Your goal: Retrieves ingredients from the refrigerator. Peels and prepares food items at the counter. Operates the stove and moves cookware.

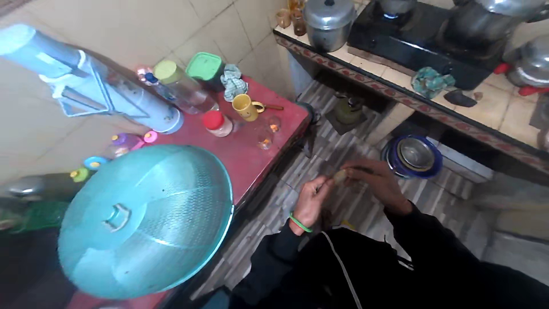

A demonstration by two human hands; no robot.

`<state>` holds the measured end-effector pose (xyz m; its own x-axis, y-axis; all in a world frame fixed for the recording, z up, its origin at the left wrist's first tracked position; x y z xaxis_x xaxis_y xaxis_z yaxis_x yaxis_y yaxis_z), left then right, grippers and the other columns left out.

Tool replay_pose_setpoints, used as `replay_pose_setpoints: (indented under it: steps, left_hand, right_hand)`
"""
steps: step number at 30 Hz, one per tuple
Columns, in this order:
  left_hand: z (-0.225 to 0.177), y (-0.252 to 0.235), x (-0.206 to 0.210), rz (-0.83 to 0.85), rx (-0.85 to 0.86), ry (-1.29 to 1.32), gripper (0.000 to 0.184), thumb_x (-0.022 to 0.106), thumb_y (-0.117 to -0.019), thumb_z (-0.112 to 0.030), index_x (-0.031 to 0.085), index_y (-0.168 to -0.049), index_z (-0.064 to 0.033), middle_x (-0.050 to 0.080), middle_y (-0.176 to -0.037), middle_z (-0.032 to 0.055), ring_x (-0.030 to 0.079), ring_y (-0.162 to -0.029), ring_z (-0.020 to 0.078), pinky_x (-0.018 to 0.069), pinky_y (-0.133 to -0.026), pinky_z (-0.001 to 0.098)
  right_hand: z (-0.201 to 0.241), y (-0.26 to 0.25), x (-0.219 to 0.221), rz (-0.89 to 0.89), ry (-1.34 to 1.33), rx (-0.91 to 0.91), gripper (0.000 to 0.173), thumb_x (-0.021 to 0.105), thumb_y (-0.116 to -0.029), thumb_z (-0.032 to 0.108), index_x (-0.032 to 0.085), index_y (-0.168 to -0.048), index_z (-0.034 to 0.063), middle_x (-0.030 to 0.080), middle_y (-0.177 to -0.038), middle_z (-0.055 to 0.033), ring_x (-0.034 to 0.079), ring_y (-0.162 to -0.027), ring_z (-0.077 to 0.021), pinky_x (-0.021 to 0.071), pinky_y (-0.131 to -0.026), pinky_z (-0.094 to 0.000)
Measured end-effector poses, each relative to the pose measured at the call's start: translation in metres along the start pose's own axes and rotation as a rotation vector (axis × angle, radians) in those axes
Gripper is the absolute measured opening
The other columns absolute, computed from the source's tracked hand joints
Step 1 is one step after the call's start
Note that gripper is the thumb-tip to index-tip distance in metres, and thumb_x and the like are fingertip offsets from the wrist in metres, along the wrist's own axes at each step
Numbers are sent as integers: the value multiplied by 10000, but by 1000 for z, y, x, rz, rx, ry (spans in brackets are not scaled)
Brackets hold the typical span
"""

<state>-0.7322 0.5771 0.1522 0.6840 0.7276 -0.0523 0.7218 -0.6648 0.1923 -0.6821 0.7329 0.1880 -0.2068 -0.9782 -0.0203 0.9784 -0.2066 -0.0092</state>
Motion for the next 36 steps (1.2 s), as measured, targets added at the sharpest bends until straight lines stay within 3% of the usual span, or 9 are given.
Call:
replay_pose_setpoints:
  steps: [2, 5, 7, 11, 16, 22, 30, 34, 36]
  left_hand:
    - [5, -7, -21, -76, -14, 90, 234, 468, -1044, -147, 665, -972, -43, 509, -639, -112, 465, -532, -27, 417, -523, 152]
    - [9, -17, -64, -254, -41, 229, 256, 441, -1057, -106, 669, -1120, -8, 555, -624, -89, 483, -507, -18, 432, -501, 148]
    - [10, -26, -93, -331, -15, 274, 312, 425, -1068, -113, 653, -1251, -3, 568, -634, -68, 475, -505, -7, 425, -498, 153]
    - [6, -51, -140, -388, 24, 380, 329, 396, -1078, -141, 685, -1182, -23, 569, -627, -55, 471, -490, -9, 421, -487, 140]
    - [-2, -81, -189, -433, 33, 516, 337, 382, -1071, -146, 683, -1141, -12, 574, -608, -59, 474, -478, -16, 414, -475, 135]
    - [1, -106, -224, -447, 5, 556, 313, 383, -1071, -164, 665, -1079, -27, 561, -612, -73, 478, -486, -22, 416, -481, 131]
    - [-6, -127, -232, -591, -11, 400, 278, 427, -1067, -126, 678, -1123, -20, 597, -690, -52, 526, -560, 7, 467, -545, 158]
    - [-18, -141, -215, -695, 3, 316, 229, 472, -1052, -125, 665, -1116, -18, 620, -745, -34, 548, -588, 25, 481, -559, 172]
    - [-24, -151, -201, -721, -20, 259, 221, 458, -1057, -128, 636, -1133, -23, 642, -779, -35, 549, -596, 17, 476, -563, 171]
  right_hand:
    - [-6, -32, 9, 120, 18, 37, 244, 524, -1034, 94, 697, -1155, -28, 748, -943, -16, 719, -812, -76, 623, -795, -273]
    - [-19, -94, 19, 211, 136, 17, 344, 466, -1071, 161, 605, -1356, 29, 718, -1036, -102, 700, -834, -155, 610, -775, -332]
    - [-31, -149, 27, 169, 231, -43, 310, 488, -1080, 190, 649, -1303, 47, 728, -1001, -112, 712, -812, -169, 617, -741, -347]
    - [-76, -287, 70, 218, 413, 9, 304, 478, -1078, 170, 684, -1221, -3, 714, -1036, -144, 703, -878, -182, 586, -848, -381]
    - [-148, -399, 122, 340, 732, -9, 318, 530, -1040, 97, 640, -1304, -40, 634, -1298, -275, 608, -1232, -402, 450, -1093, -536]
    - [-203, -442, 151, 416, 942, 13, 471, 576, -1042, 279, 572, -1403, -24, 534, -1462, -266, 470, -1404, -424, 362, -1183, -558]
    - [-223, -452, 158, 478, 1042, -82, 521, 552, -997, 102, 476, -1507, 27, 496, -1497, -266, 451, -1409, -450, 376, -1162, -595]
    - [-199, -460, 111, 349, 854, 215, 417, 454, -1086, 215, 563, -1410, -25, 571, -1384, -308, 535, -1317, -461, 416, -1103, -617]
    - [-184, -454, 75, 269, 582, 338, 389, 482, -1083, 274, 622, -1293, -21, 656, -1177, -244, 634, -1062, -346, 508, -932, -534]
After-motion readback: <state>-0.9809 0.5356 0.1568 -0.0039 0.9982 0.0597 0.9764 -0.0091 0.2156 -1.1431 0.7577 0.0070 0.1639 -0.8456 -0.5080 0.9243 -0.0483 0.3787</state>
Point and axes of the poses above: each hand's wrist, its own y-axis away from the middle knuckle, its own x-axis out of the palm, z = x × y, the point moved 8 cm from there along -y, towards the middle knuckle
